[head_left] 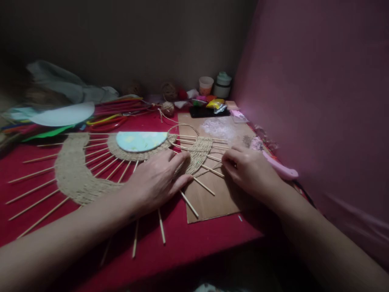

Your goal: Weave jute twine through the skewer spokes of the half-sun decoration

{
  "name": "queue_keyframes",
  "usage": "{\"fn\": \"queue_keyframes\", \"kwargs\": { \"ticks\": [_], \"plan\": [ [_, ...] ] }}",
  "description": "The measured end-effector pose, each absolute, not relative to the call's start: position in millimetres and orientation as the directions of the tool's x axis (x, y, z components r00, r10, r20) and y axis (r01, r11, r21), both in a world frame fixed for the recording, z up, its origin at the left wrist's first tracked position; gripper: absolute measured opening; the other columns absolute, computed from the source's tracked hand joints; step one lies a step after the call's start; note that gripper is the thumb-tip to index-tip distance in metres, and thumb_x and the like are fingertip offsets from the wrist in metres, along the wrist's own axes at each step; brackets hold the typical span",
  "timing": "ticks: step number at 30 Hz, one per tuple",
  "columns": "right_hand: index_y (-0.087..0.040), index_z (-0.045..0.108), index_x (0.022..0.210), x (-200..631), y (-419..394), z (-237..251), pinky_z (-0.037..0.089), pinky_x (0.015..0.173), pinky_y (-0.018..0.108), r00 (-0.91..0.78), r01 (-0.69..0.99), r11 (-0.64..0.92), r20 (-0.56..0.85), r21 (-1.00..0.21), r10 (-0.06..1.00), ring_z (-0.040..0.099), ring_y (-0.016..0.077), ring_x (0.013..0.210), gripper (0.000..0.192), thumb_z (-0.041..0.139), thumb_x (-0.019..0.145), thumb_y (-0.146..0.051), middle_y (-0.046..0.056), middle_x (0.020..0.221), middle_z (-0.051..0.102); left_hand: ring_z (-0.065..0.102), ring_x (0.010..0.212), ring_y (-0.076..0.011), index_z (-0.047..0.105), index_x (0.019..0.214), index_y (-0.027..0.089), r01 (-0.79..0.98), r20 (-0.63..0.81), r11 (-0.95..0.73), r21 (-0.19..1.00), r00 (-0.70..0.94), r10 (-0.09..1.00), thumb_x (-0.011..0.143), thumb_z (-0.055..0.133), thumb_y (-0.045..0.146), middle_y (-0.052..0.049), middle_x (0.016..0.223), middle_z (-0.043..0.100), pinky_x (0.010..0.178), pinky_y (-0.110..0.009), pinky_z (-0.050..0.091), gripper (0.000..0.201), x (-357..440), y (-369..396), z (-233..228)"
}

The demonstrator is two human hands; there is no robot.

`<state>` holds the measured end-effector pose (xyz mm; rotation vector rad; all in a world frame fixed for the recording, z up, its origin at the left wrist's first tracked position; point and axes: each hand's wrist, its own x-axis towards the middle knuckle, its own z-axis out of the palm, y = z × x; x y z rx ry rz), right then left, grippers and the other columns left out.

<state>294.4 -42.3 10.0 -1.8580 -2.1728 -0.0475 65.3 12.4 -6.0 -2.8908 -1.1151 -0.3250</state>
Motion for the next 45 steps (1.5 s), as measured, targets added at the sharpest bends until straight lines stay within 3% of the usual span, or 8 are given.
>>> {"fn": "queue_keyframes", "kwargs": {
  "ticks": [7,12,18,23,31,34,40,45],
  "plan": [
    [-0.017,0.067,0.085,280,-10,21,0.026,0.056,0.03,-0.201,0.98,0.193,0.321,0.055,0.926,0.051,0.0147,0.067,0.023,0.045,0.09,-0.02,0.006,0.084,0.065,0.054,0.084,-0.0233,0.047,0.131,0.02,0.612,0.199,-0.79,-0.037,0.779,0.594,0.093,0.042,0.044,-0.01,0.093,0.055,0.073,-0.037,0.049,0.045,60,6,-4],
    [-0.018,0.067,0.087,279,2,5,0.025,0.056,0.03,-0.173,0.983,0.182,0.319,0.001,0.932,0.051,0.0148,0.067,0.024,0.045,0.091,-0.024,0.006,0.087,0.065,0.051,0.086,-0.0235,0.044,0.136,0.025,0.528,0.217,-0.838,-0.138,0.841,0.495,0.097,0.032,0.029,-0.01,0.089,0.053,0.076,-0.038,0.047,0.042,59,2,-5],
    [-0.018,0.067,0.087,285,2,-9,0.029,0.059,0.029,-0.134,0.979,0.179,0.343,-0.102,0.93,0.052,0.0151,0.071,0.022,0.046,0.091,-0.025,0.007,0.091,0.064,0.048,0.076,-0.0166,0.044,0.134,0.025,0.507,0.202,-0.862,-0.011,0.845,0.494,0.098,0.03,0.028,-0.01,0.098,0.05,0.067,-0.03,0.045,0.039,61,1,-6],
    [-0.017,0.065,0.082,284,0,-11,0.029,0.06,0.027,-0.149,0.961,0.221,0.368,-0.163,0.918,0.054,0.015,0.072,0.018,0.048,0.089,-0.022,0.006,0.087,0.065,0.047,0.082,-0.0185,0.049,0.124,0.021,0.534,0.18,-0.846,0.004,0.831,0.526,0.095,0.04,0.035,-0.01,0.103,0.049,0.07,-0.032,0.045,0.034,63,1,-6],
    [-0.018,0.063,0.077,276,-16,-14,0.028,0.058,0.027,-0.258,0.956,0.292,0.37,-0.036,0.892,0.055,0.0156,0.062,0.02,0.045,0.086,-0.019,0.006,0.071,0.066,0.046,0.081,-0.0177,0.049,0.12,0.02,0.556,0.129,-0.83,-0.031,0.826,0.549,0.097,0.034,0.032,-0.01,0.102,0.05,0.07,-0.032,0.046,0.03,67,-6,-3],
    [-0.018,0.062,0.074,279,-19,-17,0.029,0.057,0.027,-0.264,0.953,0.3,0.396,-0.03,0.879,0.055,0.0162,0.058,0.019,0.045,0.084,-0.02,0.006,0.066,0.065,0.046,0.082,-0.0176,0.047,0.121,0.02,0.566,0.116,-0.824,-0.02,0.82,0.56,0.097,0.035,0.033,-0.01,0.103,0.051,0.07,-0.031,0.047,0.03,69,-13,-2],
    [-0.02,0.054,0.07,288,-23,-16,0.028,0.052,0.026,-0.278,0.94,0.326,0.335,-0.097,0.9,0.053,0.0156,0.052,0.018,0.043,0.083,-0.019,0.004,0.058,0.061,0.047,0.087,-0.0232,0.04,0.129,0.011,0.507,0.104,-0.856,-0.1,0.861,0.498,0.09,0.038,0.017,-0.016,0.108,0.051,0.073,-0.037,0.047,0.039,76,-24,-2],
    [-0.022,0.049,0.066,292,-26,-18,0.025,0.049,0.027,-0.312,0.939,0.344,0.365,-0.024,0.877,0.047,0.0154,0.045,0.019,0.039,0.082,-0.021,0.003,0.052,0.056,0.047,0.086,-0.0241,0.043,0.124,0.008,0.506,0.139,-0.856,-0.107,0.86,0.491,0.089,0.036,0.017,-0.016,0.105,0.051,0.071,-0.038,0.046,0.037,84,-30,-3]
  ]
}}
